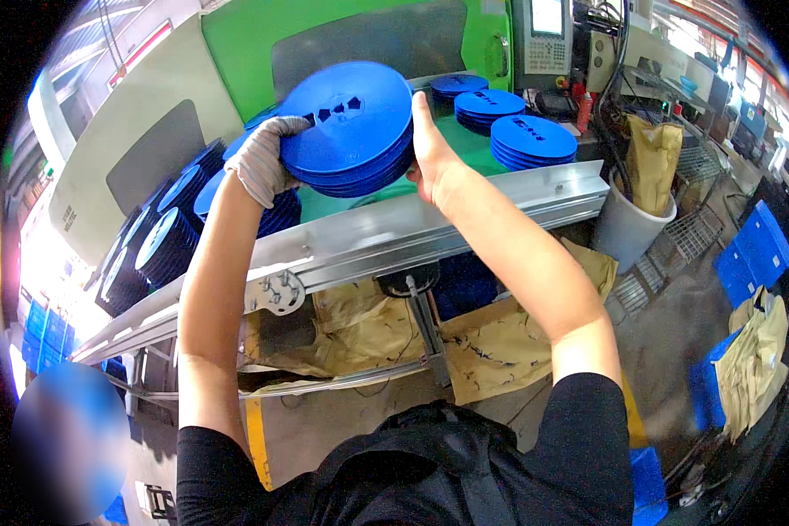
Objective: The person picks up stacks of blue plastic spools from a green conveyor belt and places them into a blue plastic crate. The person wears white gloves and handles the spools in groups, moving them from the belt to the crate repeatedly.
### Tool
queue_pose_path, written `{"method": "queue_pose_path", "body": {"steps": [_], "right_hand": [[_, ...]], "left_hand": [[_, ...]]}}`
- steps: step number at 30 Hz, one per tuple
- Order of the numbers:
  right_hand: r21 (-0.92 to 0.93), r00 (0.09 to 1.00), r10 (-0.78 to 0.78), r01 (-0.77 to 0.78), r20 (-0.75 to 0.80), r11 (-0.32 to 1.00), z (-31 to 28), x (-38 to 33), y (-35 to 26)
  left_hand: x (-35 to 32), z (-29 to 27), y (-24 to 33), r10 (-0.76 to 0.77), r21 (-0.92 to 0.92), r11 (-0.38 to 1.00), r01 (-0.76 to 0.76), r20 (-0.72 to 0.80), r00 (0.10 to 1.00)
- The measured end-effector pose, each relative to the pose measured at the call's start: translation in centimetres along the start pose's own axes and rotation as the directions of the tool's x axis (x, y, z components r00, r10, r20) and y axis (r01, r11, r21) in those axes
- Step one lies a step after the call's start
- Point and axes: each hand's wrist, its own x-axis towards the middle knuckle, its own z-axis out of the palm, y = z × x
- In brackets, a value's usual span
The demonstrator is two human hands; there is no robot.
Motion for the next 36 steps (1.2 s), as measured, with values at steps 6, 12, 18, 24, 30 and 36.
{"method": "queue_pose_path", "body": {"steps": [6,12,18,24,30,36], "right_hand": [[-0.052,0.950,0.288,-0.283,0.120,0.958,-1.9,2.8,-0.2],[-0.383,0.941,0.337,-0.313,-0.005,0.869,-4.3,6.3,0.8],[-0.132,0.983,0.159,-0.146,0.096,0.980,-3.7,5.6,1.7],[0.013,0.996,0.068,-0.067,-0.052,0.998,-3.7,9.5,3.1],[-0.030,0.988,0.150,-0.150,0.018,0.988,-3.2,8.7,2.5],[-0.028,0.986,0.155,-0.153,0.066,0.988,-4.2,10.0,3.1]], "left_hand": [[3.8,0.1,-3.7,-0.229,-0.185,0.953,0.238,0.069,0.971],[4.5,-0.6,-3.6,-0.347,-0.158,0.918,0.365,0.128,0.929],[4.7,-0.2,-4.3,-0.338,-0.255,0.900,0.354,0.106,0.935],[7.1,-0.3,-4.9,-0.263,-0.165,0.947,0.276,0.093,0.960],[8.1,-2.0,-7.0,-0.060,0.018,0.998,0.062,-0.086,0.994],[9.4,-0.8,-8.4,0.065,-0.031,0.997,-0.070,-0.143,0.988]]}}
